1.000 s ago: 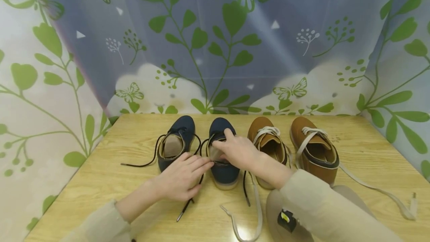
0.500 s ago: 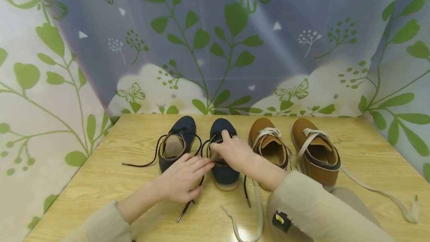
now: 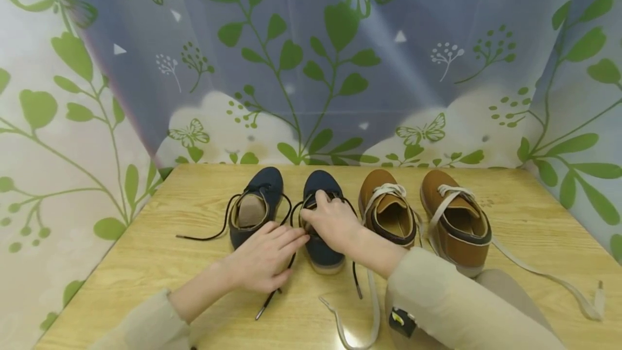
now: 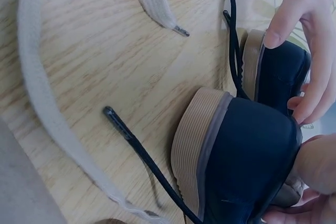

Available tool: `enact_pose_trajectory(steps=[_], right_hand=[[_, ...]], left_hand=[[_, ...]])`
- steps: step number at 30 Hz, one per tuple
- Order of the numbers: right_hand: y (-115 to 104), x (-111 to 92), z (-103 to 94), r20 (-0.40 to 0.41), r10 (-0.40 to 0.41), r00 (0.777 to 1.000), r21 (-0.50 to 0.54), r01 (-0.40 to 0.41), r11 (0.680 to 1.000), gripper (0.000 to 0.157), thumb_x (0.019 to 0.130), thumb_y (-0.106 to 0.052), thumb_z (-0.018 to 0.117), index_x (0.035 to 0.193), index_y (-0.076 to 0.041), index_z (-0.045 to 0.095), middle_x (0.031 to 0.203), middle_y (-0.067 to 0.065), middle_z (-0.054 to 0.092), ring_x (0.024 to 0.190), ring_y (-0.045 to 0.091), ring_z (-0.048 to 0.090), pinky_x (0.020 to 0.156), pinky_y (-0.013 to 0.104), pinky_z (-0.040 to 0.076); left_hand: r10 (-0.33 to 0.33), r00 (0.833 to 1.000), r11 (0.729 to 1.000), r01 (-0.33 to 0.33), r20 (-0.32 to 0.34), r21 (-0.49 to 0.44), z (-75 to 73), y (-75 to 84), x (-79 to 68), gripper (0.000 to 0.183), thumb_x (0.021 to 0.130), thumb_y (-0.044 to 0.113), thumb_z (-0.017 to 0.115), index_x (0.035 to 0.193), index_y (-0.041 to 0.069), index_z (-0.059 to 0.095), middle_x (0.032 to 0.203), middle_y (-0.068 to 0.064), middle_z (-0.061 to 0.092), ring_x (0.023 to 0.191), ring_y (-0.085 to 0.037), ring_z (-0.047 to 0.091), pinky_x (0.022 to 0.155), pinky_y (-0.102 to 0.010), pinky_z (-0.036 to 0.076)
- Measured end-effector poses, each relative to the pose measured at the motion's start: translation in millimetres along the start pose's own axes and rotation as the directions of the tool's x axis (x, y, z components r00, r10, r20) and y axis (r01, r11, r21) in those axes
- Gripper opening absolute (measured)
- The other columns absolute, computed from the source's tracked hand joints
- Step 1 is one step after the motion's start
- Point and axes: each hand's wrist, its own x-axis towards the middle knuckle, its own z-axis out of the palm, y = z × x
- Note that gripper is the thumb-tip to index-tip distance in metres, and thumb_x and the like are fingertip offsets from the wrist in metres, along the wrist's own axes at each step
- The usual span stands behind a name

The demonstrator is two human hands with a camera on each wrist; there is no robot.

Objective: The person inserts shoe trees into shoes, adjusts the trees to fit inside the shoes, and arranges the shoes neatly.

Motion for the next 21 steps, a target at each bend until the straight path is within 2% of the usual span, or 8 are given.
enact_pose_trajectory(steps=[6, 9, 12, 15, 19, 21], right_hand=[[0.0, 1.0, 2.0, 0.008, -0.026, 1.0, -0.029, 0.026, 0.999, 0.011, 0.085, -0.008, 0.067, 0.086, -0.014, 0.057, 0.089, 0.016, 0.044, 0.044, 0.017, 0.039, 0.045, 0.028, 0.042], [1.5, 1.4, 1.4, 0.029, -0.024, 0.999, -0.026, 0.025, 0.999, 0.012, 0.085, -0.007, 0.066, 0.09, -0.013, 0.058, 0.091, 0.017, 0.044, 0.046, 0.018, 0.041, 0.045, 0.028, 0.042], [4.2, 0.1, -0.8, 0.072, -0.007, 0.997, 0.021, 0.005, 1.0, 0.013, 0.086, -0.008, 0.065, 0.096, -0.013, 0.058, 0.093, 0.017, 0.043, 0.05, 0.02, 0.044, 0.044, 0.028, 0.042], [7.9, -2.8, -3.6, 0.099, 0.007, 0.995, 0.079, -0.015, 0.997, 0.021, 0.085, -0.012, 0.067, 0.105, -0.01, 0.058, 0.096, 0.016, 0.044, 0.052, 0.019, 0.047, 0.045, 0.025, 0.042], [12.8, -6.7, -6.8, 0.072, 0.022, 0.997, 0.188, -0.036, 0.982, 0.031, 0.082, -0.011, 0.071, 0.108, -0.003, 0.055, 0.093, 0.013, 0.043, 0.048, 0.014, 0.044, 0.044, 0.021, 0.038], [14.4, -7.8, -7.3, 0.052, 0.031, 0.998, 0.218, -0.041, 0.975, 0.031, 0.08, -0.007, 0.072, 0.104, -0.003, 0.055, 0.09, 0.011, 0.042, 0.046, 0.012, 0.041, 0.043, 0.02, 0.036]], left_hand=[[0.003, 1.0, 1.0, -0.003, 0.018, -0.002, 0.3, 0.9, 0.4, 0.059, 0.08, 0.037, 0.059, 0.131, 0.007, 0.052, 0.13, -0.005, 0.051, 0.114, -0.019, 0.047, 0.089, -0.036, 0.035], [0.001, 1.0, 1.0, -0.001, 0.022, 0.001, 1.1, 0.3, 0.6, 0.06, 0.08, 0.037, 0.059, 0.131, 0.007, 0.052, 0.13, -0.005, 0.051, 0.114, -0.018, 0.047, 0.089, -0.035, 0.035], [0.001, 1.0, 1.0, -0.001, 0.018, 0.007, 1.8, -0.8, 1.2, 0.059, 0.08, 0.036, 0.059, 0.131, 0.008, 0.052, 0.13, -0.005, 0.051, 0.114, -0.018, 0.047, 0.089, -0.035, 0.035], [0.007, 1.0, 1.0, -0.007, 0.011, 0.008, 1.7, -2.1, 1.6, 0.059, 0.08, 0.036, 0.059, 0.131, 0.008, 0.052, 0.129, -0.005, 0.051, 0.113, -0.018, 0.048, 0.088, -0.034, 0.036], [0.011, 1.0, 1.0, -0.011, -0.002, 0.003, 1.6, -2.4, 1.9, 0.059, 0.079, 0.036, 0.06, 0.131, 0.008, 0.053, 0.128, -0.004, 0.052, 0.111, -0.018, 0.049, 0.086, -0.034, 0.036], [0.01, 1.0, 1.0, -0.01, -0.007, 0.0, 1.4, -2.1, 2.3, 0.058, 0.079, 0.035, 0.06, 0.13, 0.008, 0.053, 0.128, -0.004, 0.052, 0.111, -0.018, 0.049, 0.086, -0.034, 0.036]])
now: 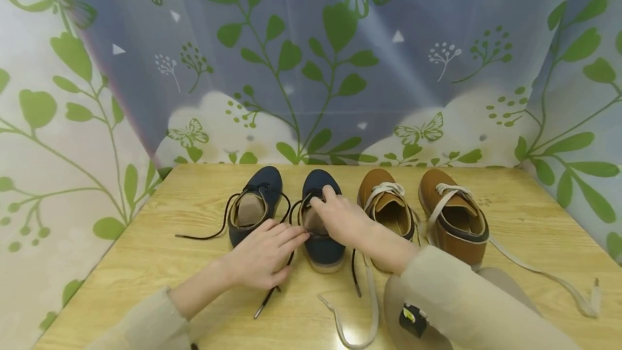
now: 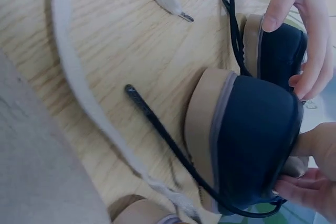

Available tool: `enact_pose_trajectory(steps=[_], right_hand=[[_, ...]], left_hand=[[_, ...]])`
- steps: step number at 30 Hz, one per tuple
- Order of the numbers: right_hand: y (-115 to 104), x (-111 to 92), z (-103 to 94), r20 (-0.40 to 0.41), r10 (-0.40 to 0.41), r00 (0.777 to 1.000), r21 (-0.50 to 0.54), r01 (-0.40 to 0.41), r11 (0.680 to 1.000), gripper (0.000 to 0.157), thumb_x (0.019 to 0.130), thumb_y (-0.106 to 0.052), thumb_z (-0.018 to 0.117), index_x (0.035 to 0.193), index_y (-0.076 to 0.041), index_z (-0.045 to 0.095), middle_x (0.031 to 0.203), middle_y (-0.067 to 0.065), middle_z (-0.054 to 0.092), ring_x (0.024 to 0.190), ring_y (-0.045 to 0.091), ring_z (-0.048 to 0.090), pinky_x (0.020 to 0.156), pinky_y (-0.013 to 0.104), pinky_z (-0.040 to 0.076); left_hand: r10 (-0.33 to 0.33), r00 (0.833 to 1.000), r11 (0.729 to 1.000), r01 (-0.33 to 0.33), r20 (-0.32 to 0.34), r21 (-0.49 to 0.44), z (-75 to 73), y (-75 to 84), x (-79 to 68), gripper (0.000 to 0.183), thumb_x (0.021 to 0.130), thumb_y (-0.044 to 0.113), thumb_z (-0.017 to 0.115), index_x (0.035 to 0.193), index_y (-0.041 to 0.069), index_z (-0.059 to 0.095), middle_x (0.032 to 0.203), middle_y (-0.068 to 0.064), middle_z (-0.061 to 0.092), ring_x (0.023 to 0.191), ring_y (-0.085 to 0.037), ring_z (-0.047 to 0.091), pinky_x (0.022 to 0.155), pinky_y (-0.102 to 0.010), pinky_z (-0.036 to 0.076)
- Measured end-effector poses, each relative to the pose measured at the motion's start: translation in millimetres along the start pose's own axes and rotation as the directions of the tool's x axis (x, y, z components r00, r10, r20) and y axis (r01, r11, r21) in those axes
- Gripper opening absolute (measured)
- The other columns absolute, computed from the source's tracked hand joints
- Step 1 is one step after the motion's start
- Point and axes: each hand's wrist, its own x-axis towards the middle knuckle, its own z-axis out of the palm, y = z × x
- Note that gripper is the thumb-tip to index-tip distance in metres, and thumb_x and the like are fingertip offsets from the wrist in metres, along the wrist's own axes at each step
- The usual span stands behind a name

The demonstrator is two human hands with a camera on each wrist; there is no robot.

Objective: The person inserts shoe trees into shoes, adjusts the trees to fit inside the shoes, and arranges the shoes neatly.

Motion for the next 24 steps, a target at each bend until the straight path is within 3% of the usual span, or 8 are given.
enact_pose_trajectory(steps=[9, 16, 24], right_hand=[[-0.6, 2.9, 6.5, -0.028, -0.015, 1.0, -0.032, 0.014, 0.999, 0.031, 0.08, -0.004, 0.071, 0.107, -0.005, 0.056, 0.089, 0.015, 0.042, 0.045, 0.013, 0.038, 0.04, 0.022, 0.033], [0.7, 6.7, 11.2, -0.066, -0.019, 0.998, -0.101, 0.012, 0.995, 0.031, 0.078, -0.001, 0.071, 0.105, -0.005, 0.055, 0.097, 0.021, 0.045, 0.042, 0.015, 0.038, 0.037, 0.023, 0.034], [0.6, 7.4, 12.8, -0.035, -0.011, 0.999, -0.158, 0.005, 0.987, 0.029, 0.08, 0.002, 0.067, 0.106, -0.006, 0.058, 0.099, 0.02, 0.045, 0.04, 0.014, 0.037, 0.036, 0.022, 0.034]], left_hand=[[-0.005, 0.999, 0.999, 0.006, 0.033, -0.032, -1.1, -0.8, -0.4, 0.059, 0.081, 0.034, 0.06, 0.132, 0.008, 0.051, 0.13, -0.005, 0.051, 0.113, -0.018, 0.047, 0.089, -0.034, 0.036], [-0.01, 1.0, 1.0, 0.01, 0.025, -0.019, -1.1, -0.7, 0.0, 0.06, 0.08, 0.035, 0.06, 0.132, 0.008, 0.052, 0.129, -0.005, 0.052, 0.112, -0.018, 0.048, 0.088, -0.034, 0.036], [-0.005, 0.999, 1.0, 0.006, 0.047, -0.015, -1.1, 0.0, 2.5, 0.059, 0.081, 0.036, 0.059, 0.133, 0.008, 0.051, 0.13, -0.005, 0.051, 0.113, -0.018, 0.047, 0.088, -0.035, 0.035]])
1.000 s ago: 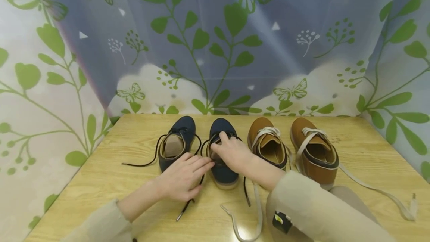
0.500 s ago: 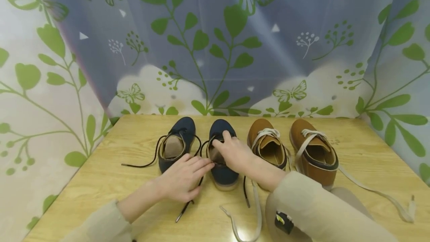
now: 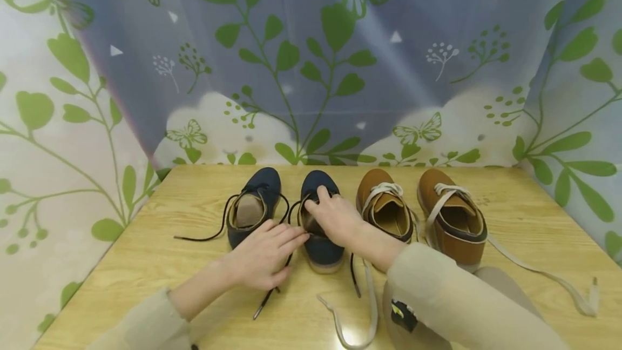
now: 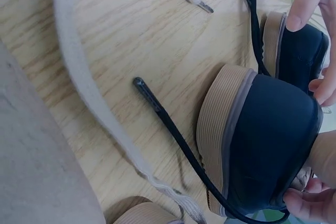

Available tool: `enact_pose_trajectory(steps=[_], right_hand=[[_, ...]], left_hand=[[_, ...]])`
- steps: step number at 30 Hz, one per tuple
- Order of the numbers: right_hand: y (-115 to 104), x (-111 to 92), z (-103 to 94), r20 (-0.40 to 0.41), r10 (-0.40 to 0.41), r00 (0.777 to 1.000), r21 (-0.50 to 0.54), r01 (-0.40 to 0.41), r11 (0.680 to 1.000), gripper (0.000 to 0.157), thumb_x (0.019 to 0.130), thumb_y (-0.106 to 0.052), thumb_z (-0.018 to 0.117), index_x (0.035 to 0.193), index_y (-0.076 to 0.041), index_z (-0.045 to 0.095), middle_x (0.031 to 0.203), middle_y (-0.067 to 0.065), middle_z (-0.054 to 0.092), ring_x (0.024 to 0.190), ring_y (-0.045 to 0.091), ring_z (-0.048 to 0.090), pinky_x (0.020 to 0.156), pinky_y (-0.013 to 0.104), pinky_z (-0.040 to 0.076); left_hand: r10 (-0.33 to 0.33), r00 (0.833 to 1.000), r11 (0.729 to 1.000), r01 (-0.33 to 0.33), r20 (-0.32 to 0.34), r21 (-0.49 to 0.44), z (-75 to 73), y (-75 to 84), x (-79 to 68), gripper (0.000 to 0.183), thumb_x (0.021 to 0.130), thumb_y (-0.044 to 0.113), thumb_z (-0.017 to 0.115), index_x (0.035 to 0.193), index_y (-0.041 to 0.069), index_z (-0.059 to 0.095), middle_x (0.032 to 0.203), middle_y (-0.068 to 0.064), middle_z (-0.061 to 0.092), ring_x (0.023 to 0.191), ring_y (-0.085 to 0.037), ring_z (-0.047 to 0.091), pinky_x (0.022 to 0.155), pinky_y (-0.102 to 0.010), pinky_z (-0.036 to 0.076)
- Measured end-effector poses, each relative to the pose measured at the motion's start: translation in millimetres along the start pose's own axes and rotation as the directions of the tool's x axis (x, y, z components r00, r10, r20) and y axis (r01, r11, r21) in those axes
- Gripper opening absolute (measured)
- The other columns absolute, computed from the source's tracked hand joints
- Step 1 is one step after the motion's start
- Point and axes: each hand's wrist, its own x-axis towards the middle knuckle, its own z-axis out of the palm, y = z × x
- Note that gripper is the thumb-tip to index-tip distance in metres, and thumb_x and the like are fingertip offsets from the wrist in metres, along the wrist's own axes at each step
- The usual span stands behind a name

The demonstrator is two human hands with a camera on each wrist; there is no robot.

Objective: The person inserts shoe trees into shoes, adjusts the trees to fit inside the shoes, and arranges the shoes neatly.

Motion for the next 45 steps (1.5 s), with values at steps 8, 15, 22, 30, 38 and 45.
enact_pose_trajectory(steps=[8, 15, 22, 30, 38, 45], right_hand=[[-0.1, -3.7, -0.6, -0.061, 0.006, 0.998, -0.002, -0.006, 1.0, 0.017, 0.083, -0.014, 0.07, 0.095, -0.006, 0.062, 0.088, 0.014, 0.045, 0.042, 0.014, 0.04, 0.038, 0.023, 0.037], [-2.7, -1.5, 1.9, -0.124, 0.042, 0.991, -0.069, -0.051, 0.996, 0.023, 0.08, -0.027, 0.072, 0.088, -0.009, 0.061, 0.085, 0.011, 0.046, 0.038, 0.014, 0.038, 0.035, 0.026, 0.035], [-10.0, 6.4, -1.9, -0.054, 0.107, 0.993, -0.092, -0.111, 0.989, 0.02, 0.082, -0.027, 0.071, 0.09, -0.011, 0.063, 0.089, 0.013, 0.049, 0.038, 0.016, 0.038, 0.036, 0.03, 0.037], [-13.8, 13.5, 0.3, -0.012, 0.154, 0.988, -0.106, -0.155, 0.982, 0.026, 0.084, -0.026, 0.069, 0.085, -0.002, 0.057, 0.075, 0.011, 0.047, 0.042, 0.02, 0.041, 0.038, 0.032, 0.041], [-15.5, 15.4, -0.4, 0.008, 0.146, 0.989, -0.132, -0.144, 0.981, 0.015, 0.088, -0.011, 0.063, 0.077, -0.002, 0.057, 0.07, 0.012, 0.047, 0.045, 0.022, 0.046, 0.041, 0.033, 0.043], [-14.8, 14.4, 1.7, 0.001, 0.114, 0.993, -0.156, -0.113, 0.981, 0.014, 0.087, -0.008, 0.063, 0.075, -0.002, 0.059, 0.07, 0.012, 0.05, 0.044, 0.022, 0.047, 0.042, 0.033, 0.045]], left_hand=[[0.001, 1.0, 1.0, -0.001, 0.0, -0.002, 0.8, -0.2, -0.8, 0.06, 0.081, 0.037, 0.059, 0.133, 0.008, 0.051, 0.131, -0.005, 0.051, 0.113, -0.018, 0.048, 0.088, -0.034, 0.035], [0.003, 1.0, 1.0, -0.003, 0.01, 0.009, -0.2, -0.6, -0.4, 0.06, 0.081, 0.037, 0.059, 0.134, 0.008, 0.051, 0.131, -0.005, 0.05, 0.113, -0.018, 0.047, 0.088, -0.034, 0.035], [-0.002, 1.0, 1.0, 0.002, 0.014, 0.015, 0.4, -1.3, -0.4, 0.061, 0.081, 0.037, 0.059, 0.134, 0.008, 0.05, 0.132, -0.004, 0.05, 0.113, -0.019, 0.047, 0.088, -0.035, 0.035], [-0.001, 1.0, 1.0, 0.001, 0.005, -0.008, 1.1, -0.5, -0.1, 0.06, 0.081, 0.036, 0.059, 0.134, 0.008, 0.05, 0.132, -0.004, 0.05, 0.113, -0.018, 0.047, 0.088, -0.035, 0.035], [0.0, 1.0, 1.0, 0.001, 0.013, -0.012, -1.9, -0.1, 0.6, 0.059, 0.082, 0.037, 0.058, 0.133, 0.008, 0.051, 0.132, -0.005, 0.05, 0.114, -0.019, 0.047, 0.088, -0.035, 0.035], [0.001, 1.0, 1.0, -0.001, 0.024, -0.005, -2.6, 0.2, 0.7, 0.059, 0.083, 0.037, 0.058, 0.133, 0.008, 0.051, 0.132, -0.005, 0.05, 0.114, -0.019, 0.047, 0.088, -0.035, 0.035]])
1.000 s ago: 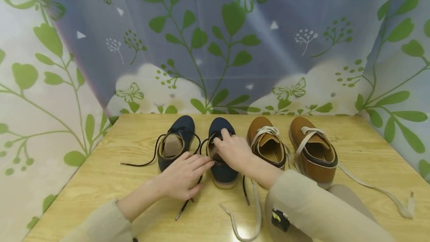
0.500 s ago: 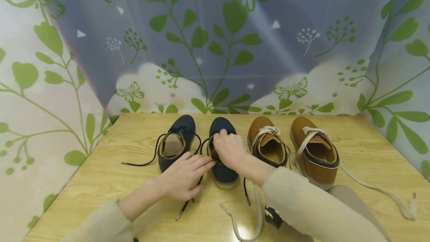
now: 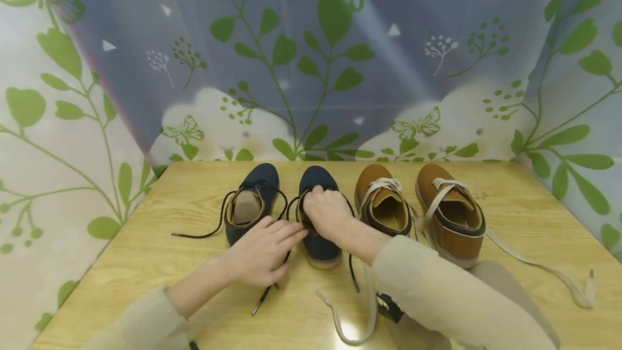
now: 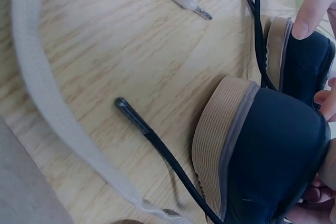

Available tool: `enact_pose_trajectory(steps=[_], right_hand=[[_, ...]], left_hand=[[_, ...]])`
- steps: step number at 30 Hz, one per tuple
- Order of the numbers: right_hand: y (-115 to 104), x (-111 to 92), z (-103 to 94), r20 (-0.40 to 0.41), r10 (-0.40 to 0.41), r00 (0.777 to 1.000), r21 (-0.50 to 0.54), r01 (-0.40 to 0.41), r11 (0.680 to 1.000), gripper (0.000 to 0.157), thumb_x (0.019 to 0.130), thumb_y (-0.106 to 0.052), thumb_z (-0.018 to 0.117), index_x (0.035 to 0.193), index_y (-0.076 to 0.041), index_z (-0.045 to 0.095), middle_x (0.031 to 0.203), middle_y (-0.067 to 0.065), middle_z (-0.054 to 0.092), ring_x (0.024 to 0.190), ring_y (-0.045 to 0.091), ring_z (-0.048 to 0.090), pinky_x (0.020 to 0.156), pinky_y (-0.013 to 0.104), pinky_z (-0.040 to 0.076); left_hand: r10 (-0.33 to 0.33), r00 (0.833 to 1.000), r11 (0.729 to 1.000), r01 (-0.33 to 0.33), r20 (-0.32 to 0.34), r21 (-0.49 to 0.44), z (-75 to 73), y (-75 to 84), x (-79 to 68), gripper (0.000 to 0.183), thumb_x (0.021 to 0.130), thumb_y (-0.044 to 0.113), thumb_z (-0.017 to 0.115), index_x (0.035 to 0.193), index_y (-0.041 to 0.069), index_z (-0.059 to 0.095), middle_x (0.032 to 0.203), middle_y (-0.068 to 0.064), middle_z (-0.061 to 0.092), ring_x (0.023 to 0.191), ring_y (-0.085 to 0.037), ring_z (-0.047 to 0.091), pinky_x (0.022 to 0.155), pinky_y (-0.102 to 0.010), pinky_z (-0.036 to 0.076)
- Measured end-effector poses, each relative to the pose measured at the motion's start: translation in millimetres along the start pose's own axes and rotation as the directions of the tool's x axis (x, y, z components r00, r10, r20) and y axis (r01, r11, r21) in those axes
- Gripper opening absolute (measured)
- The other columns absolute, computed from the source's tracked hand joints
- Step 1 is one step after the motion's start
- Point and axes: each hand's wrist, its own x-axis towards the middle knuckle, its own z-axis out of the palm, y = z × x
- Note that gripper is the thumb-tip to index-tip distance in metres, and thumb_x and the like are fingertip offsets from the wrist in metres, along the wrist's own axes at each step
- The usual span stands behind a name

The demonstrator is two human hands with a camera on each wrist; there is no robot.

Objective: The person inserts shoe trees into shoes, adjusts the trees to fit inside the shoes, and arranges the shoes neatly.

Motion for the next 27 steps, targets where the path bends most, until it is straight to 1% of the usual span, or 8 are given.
enact_pose_trajectory(steps=[5, 10, 13, 15, 19, 22, 24, 27], right_hand=[[1.6, -2.9, 0.3, 0.033, 0.002, 0.999, 0.021, -0.003, 1.0, 0.018, 0.086, -0.017, 0.065, 0.075, -0.004, 0.059, 0.068, 0.01, 0.049, 0.047, 0.023, 0.049, 0.043, 0.034, 0.045], [3.4, -5.1, -6.9, -0.01, -0.022, 1.0, 0.017, 0.023, 1.0, 0.026, 0.083, -0.029, 0.069, 0.072, -0.008, 0.059, 0.062, 0.004, 0.047, 0.048, 0.019, 0.049, 0.042, 0.032, 0.044], [5.6, -6.9, -17.9, -0.004, -0.03, 1.0, 0.035, 0.03, 0.999, 0.026, 0.082, -0.031, 0.069, 0.07, -0.011, 0.058, 0.061, 0.002, 0.045, 0.047, 0.017, 0.047, 0.04, 0.03, 0.041], [8.0, -8.0, -26.2, 0.022, -0.023, 0.999, 0.056, 0.021, 0.998, 0.027, 0.083, -0.031, 0.069, 0.069, -0.012, 0.056, 0.06, 0.001, 0.045, 0.045, 0.016, 0.045, 0.039, 0.029, 0.039], [14.0, -11.4, -39.3, 0.079, -0.016, 0.997, 0.082, 0.009, 0.997, 0.027, 0.084, -0.032, 0.067, 0.069, -0.014, 0.055, 0.06, -0.001, 0.043, 0.043, 0.014, 0.042, 0.038, 0.027, 0.036], [19.4, -15.8, -46.3, 0.091, -0.019, 0.996, 0.11, 0.009, 0.994, 0.027, 0.085, -0.032, 0.067, 0.069, -0.014, 0.054, 0.058, -0.002, 0.042, 0.042, 0.012, 0.04, 0.037, 0.025, 0.032], [22.9, -19.6, -50.0, 0.094, -0.019, 0.995, 0.136, 0.006, 0.991, 0.028, 0.085, -0.031, 0.067, 0.068, -0.014, 0.052, 0.057, -0.003, 0.04, 0.041, 0.011, 0.038, 0.037, 0.023, 0.03], [27.8, -25.6, -53.6, 0.079, -0.014, 0.997, 0.161, 0.001, 0.987, 0.029, 0.084, -0.03, 0.068, 0.067, -0.015, 0.051, 0.057, -0.004, 0.039, 0.04, 0.009, 0.037, 0.037, 0.022, 0.027]], left_hand=[[0.007, 1.0, 1.0, -0.008, -0.025, -0.004, 1.9, 0.7, 0.4, 0.058, 0.082, 0.035, 0.059, 0.132, 0.008, 0.052, 0.131, -0.005, 0.051, 0.112, -0.019, 0.048, 0.086, -0.035, 0.036], [0.001, 0.996, 1.0, -0.001, -0.09, 0.001, 2.9, 0.6, 1.9, 0.054, 0.08, 0.033, 0.061, 0.127, 0.008, 0.056, 0.125, -0.005, 0.054, 0.109, -0.02, 0.05, 0.085, -0.035, 0.037], [-0.005, 0.991, 1.0, 0.007, -0.135, 0.011, 2.9, 0.6, 4.0, 0.05, 0.079, 0.031, 0.061, 0.123, 0.007, 0.058, 0.121, -0.005, 0.056, 0.106, -0.021, 0.051, 0.084, -0.035, 0.037], [-0.008, 0.988, 1.0, 0.012, -0.152, 0.023, 2.9, 0.8, 6.0, 0.048, 0.079, 0.031, 0.061, 0.121, 0.007, 0.058, 0.118, -0.005, 0.056, 0.105, -0.021, 0.052, 0.083, -0.035, 0.038], [-0.013, 0.989, 0.999, 0.021, -0.149, 0.05, 3.5, 2.1, 8.9, 0.049, 0.081, 0.033, 0.06, 0.123, 0.009, 0.057, 0.116, -0.004, 0.056, 0.103, -0.02, 0.052, 0.082, -0.035, 0.038], [-0.022, 0.989, 0.997, 0.033, -0.145, 0.076, 4.0, 3.5, 10.9, 0.048, 0.084, 0.035, 0.058, 0.125, 0.011, 0.056, 0.114, -0.002, 0.056, 0.102, -0.018, 0.051, 0.081, -0.034, 0.037], [-0.028, 0.986, 0.995, 0.044, -0.167, 0.093, 4.8, 4.2, 12.9, 0.045, 0.085, 0.035, 0.058, 0.123, 0.011, 0.058, 0.111, -0.002, 0.057, 0.099, -0.018, 0.052, 0.08, -0.034, 0.038], [-0.039, 0.971, 0.993, 0.064, -0.235, 0.102, 6.9, 4.9, 16.8, 0.035, 0.086, 0.031, 0.059, 0.115, 0.013, 0.062, 0.104, -0.001, 0.059, 0.092, -0.018, 0.054, 0.076, -0.033, 0.038]])
